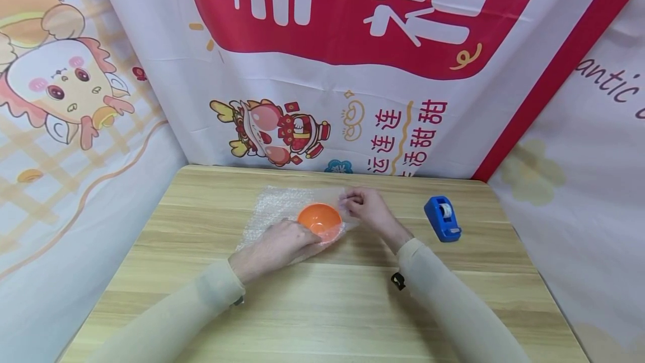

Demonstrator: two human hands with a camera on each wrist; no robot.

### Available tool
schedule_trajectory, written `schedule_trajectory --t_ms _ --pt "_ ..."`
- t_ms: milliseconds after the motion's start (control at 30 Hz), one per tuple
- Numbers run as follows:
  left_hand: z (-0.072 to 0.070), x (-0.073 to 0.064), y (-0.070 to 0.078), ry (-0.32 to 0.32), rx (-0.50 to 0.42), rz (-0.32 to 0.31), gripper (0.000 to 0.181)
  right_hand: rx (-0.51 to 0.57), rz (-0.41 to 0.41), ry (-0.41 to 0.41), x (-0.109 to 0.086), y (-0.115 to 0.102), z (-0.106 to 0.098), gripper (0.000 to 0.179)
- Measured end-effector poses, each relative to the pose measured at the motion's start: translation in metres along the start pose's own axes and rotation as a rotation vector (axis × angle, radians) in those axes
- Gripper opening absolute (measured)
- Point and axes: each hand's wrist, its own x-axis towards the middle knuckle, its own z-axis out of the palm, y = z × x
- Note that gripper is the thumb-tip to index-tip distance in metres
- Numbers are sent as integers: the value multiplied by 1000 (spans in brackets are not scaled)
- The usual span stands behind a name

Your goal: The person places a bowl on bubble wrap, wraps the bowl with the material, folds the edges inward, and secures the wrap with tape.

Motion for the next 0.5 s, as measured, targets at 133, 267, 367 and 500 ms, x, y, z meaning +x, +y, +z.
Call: schedule_trajectory --t_ms 133,267,367,500 --pt "1 1 -1 -2 -12 2 18 -36 -62 -16 -4 -2 7 23" --pt "2 0 -3 -1 -40 8 20 -136 -150 -4 -7 -2 15 19" --pt "2 -1 -3 -4 -54 11 23 -236 -209 6 -9 -1 20 18" --pt "2 -2 -4 -5 -51 7 21 -344 -260 -8 -13 2 26 21"
